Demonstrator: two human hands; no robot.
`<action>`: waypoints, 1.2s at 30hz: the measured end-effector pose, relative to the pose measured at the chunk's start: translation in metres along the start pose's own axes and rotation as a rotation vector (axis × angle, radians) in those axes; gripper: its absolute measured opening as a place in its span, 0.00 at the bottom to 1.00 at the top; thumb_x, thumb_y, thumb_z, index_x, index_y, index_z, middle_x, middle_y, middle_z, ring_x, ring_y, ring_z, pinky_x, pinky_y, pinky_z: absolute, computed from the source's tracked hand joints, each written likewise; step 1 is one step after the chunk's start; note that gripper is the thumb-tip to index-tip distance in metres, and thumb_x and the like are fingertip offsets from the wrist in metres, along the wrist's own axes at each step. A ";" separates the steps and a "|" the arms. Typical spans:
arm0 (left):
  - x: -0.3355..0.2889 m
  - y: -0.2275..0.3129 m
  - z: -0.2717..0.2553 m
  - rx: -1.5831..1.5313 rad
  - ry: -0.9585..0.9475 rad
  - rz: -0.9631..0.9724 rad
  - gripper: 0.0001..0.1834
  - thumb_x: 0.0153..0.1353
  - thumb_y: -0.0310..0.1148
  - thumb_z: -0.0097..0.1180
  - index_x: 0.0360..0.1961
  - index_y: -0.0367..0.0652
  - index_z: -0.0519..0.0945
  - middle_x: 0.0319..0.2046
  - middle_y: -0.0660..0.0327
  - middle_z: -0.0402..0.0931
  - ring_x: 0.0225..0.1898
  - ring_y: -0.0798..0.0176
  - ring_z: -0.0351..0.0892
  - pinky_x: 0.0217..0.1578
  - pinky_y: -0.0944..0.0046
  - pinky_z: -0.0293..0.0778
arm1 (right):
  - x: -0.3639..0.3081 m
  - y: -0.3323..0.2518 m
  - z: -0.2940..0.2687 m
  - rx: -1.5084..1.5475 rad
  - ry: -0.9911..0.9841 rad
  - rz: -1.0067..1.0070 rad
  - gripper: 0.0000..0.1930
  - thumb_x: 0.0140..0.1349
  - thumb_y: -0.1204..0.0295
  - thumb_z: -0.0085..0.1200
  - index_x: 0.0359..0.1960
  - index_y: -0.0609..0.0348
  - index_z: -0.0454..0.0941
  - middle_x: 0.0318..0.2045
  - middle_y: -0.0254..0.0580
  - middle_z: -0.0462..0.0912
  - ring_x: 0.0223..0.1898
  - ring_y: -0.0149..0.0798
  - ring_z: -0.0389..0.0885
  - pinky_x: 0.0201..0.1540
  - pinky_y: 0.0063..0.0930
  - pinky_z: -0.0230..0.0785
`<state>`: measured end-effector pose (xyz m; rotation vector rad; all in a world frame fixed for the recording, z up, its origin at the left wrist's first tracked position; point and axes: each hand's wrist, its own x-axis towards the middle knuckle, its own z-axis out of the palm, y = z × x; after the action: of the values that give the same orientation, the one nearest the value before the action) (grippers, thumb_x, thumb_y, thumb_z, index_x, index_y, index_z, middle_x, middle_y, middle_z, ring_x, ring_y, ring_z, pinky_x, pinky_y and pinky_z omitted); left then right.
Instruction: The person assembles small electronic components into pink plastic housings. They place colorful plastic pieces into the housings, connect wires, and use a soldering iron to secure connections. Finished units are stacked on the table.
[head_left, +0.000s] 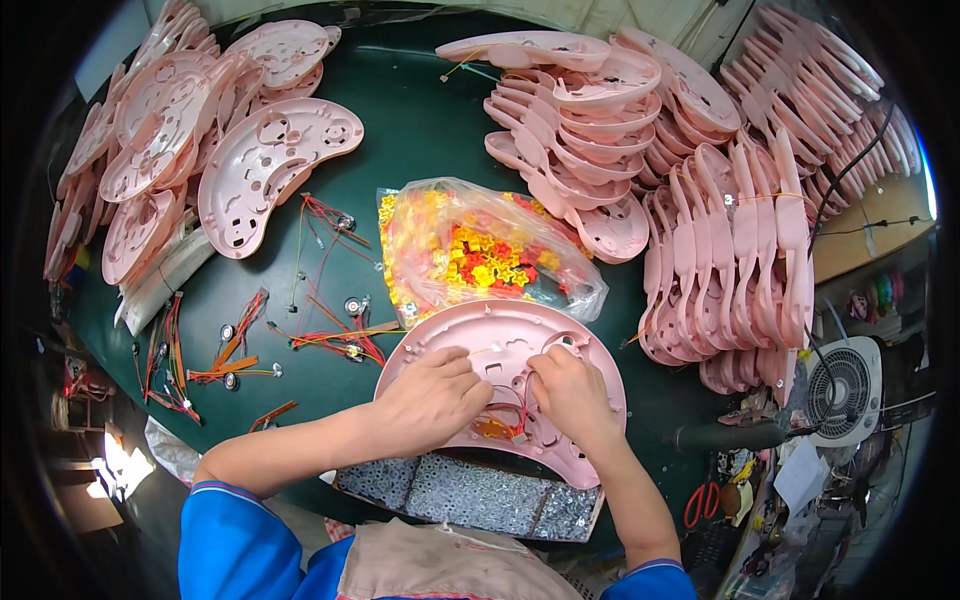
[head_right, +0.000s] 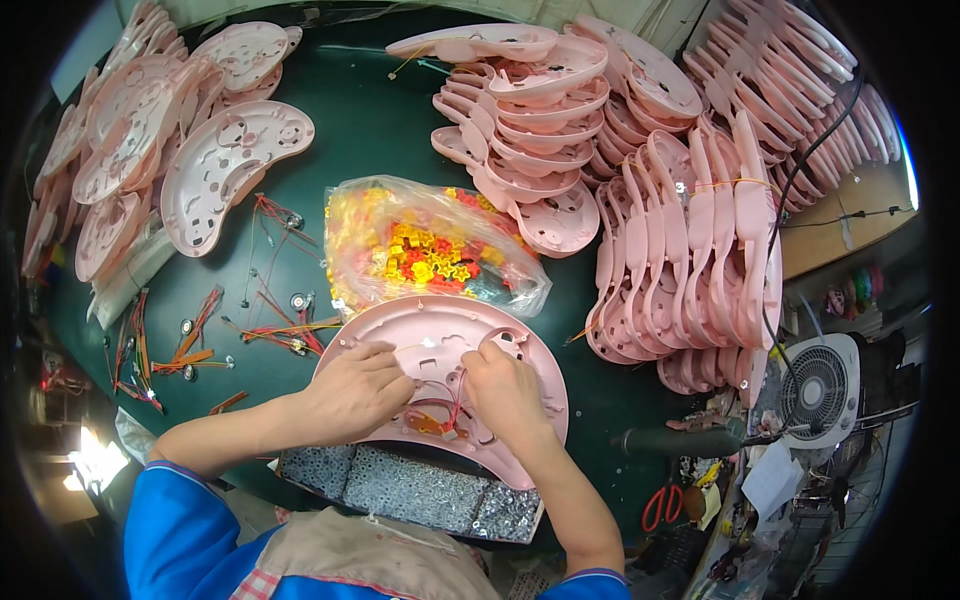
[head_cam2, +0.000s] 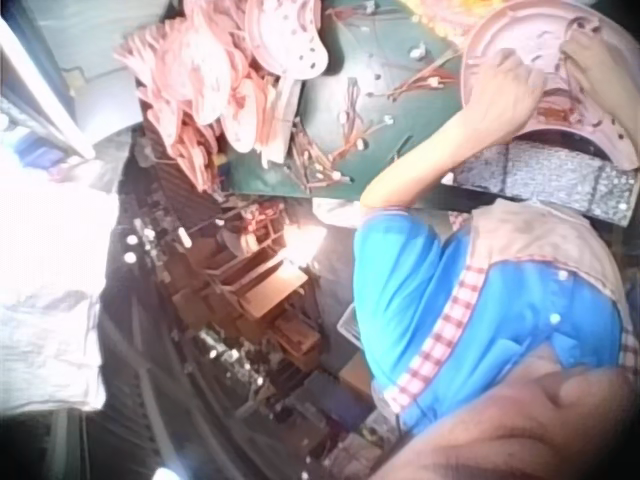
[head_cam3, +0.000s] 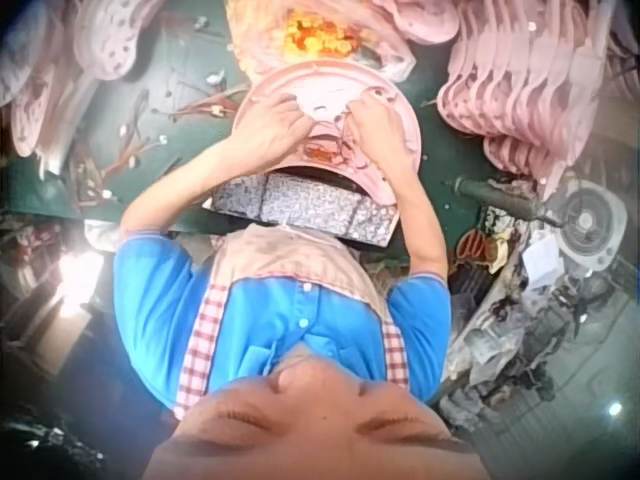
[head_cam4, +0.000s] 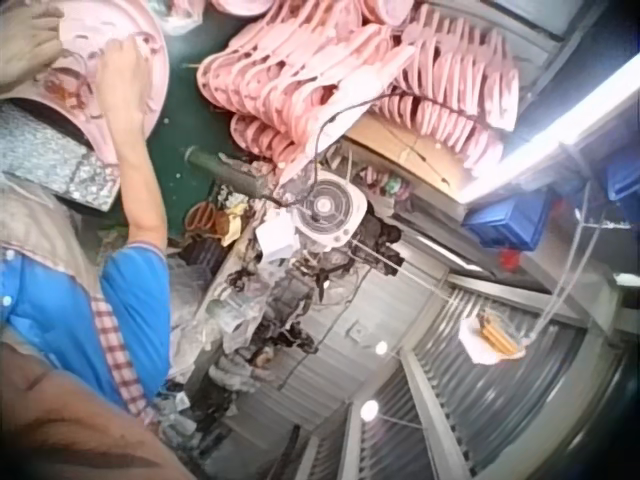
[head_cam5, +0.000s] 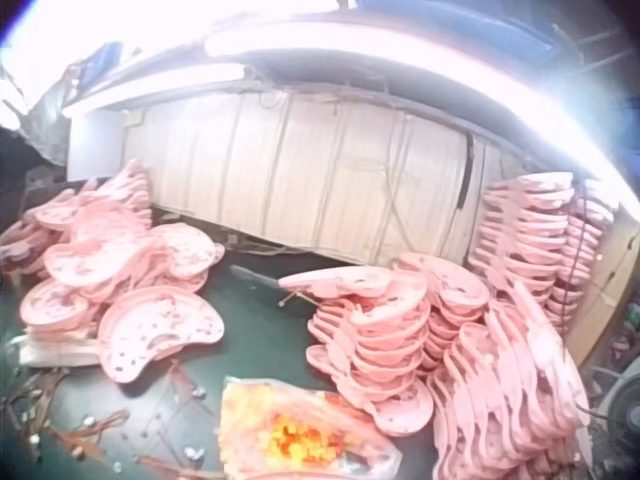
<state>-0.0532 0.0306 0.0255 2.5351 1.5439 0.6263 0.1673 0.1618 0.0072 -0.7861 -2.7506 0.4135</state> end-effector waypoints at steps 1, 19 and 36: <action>-0.010 0.005 -0.008 -0.072 -0.086 -0.072 0.10 0.56 0.31 0.60 0.36 0.38 0.77 0.29 0.55 0.80 0.36 0.50 0.83 0.49 0.50 0.77 | -0.003 -0.004 0.000 0.040 0.057 -0.007 0.06 0.59 0.76 0.62 0.37 0.59 0.84 0.31 0.43 0.80 0.31 0.49 0.85 0.33 0.43 0.77; -0.035 0.008 0.027 -0.419 0.009 -0.294 0.10 0.60 0.35 0.65 0.39 0.41 0.83 0.33 0.54 0.82 0.35 0.45 0.85 0.35 0.46 0.79 | -0.015 -0.014 0.012 0.071 0.197 -0.025 0.05 0.54 0.76 0.67 0.33 0.57 0.86 0.30 0.36 0.77 0.34 0.43 0.77 0.42 0.39 0.65; -0.043 0.001 0.040 -0.519 0.108 -0.305 0.10 0.60 0.32 0.68 0.41 0.42 0.87 0.35 0.54 0.86 0.37 0.49 0.86 0.39 0.51 0.80 | 0.004 -0.009 -0.008 0.486 -0.240 0.316 0.07 0.54 0.68 0.69 0.31 0.56 0.87 0.26 0.39 0.80 0.28 0.43 0.82 0.39 0.39 0.69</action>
<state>-0.0537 -0.0028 -0.0226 1.8733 1.5100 0.9779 0.1626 0.1587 0.0184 -1.0861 -2.5488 1.2543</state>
